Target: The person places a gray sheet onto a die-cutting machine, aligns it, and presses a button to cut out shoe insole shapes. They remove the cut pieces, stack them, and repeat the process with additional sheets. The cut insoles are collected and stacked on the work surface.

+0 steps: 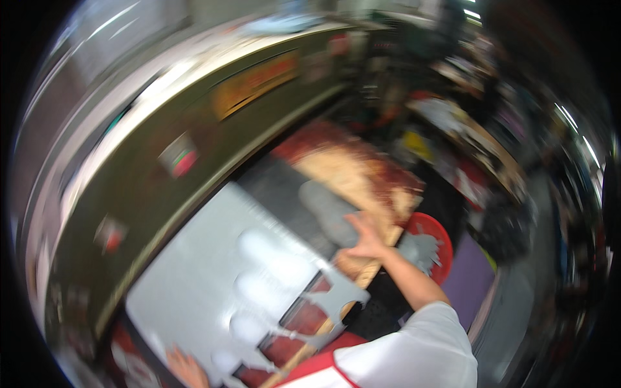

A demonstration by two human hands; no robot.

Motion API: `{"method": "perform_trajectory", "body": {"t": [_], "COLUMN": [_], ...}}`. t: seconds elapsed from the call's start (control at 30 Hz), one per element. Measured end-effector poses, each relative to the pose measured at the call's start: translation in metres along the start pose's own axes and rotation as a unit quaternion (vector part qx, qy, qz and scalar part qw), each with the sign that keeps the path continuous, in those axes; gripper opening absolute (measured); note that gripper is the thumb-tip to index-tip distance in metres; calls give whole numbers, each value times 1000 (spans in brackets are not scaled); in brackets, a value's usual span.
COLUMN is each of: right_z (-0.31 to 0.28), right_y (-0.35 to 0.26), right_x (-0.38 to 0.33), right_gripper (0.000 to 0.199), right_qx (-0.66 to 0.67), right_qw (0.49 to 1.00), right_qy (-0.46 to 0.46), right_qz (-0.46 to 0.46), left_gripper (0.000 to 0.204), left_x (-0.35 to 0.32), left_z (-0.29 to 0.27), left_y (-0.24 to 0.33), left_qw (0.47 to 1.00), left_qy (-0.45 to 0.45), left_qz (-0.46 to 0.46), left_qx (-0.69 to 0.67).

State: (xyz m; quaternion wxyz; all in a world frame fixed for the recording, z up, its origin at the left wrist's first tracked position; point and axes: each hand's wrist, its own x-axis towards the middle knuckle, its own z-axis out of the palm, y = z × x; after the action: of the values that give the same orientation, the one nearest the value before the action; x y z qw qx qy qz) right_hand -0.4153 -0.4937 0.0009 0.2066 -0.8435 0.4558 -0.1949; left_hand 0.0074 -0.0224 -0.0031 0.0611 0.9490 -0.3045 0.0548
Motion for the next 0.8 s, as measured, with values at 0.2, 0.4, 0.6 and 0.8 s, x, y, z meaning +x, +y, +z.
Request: {"method": "perform_trajectory", "body": {"t": [0.2,0.4,0.6,0.8], "right_z": [16,50,128,214], "right_y": [-58,-181,-336,-433], "right_x": [-9,-47,-41,-54], "right_gripper": [74,91,90,85], "right_qx": [333,499,474,230], "right_qw": [942,852,821,931], "right_qy": [25,-130,-250,-127], "right_qz": [31,-87,-199,-254], "left_gripper": [53,56,61,61], "left_x": [-8,-1,-6,-1], "left_z": [20,1,0,5], "left_y": [17,29,21,16], "left_qw": [992,991,980,981], "left_qy": [121,121,152,136], "left_qz": [16,-1,-19,-27], "left_qx": [-30,-65,-127,-138]}}
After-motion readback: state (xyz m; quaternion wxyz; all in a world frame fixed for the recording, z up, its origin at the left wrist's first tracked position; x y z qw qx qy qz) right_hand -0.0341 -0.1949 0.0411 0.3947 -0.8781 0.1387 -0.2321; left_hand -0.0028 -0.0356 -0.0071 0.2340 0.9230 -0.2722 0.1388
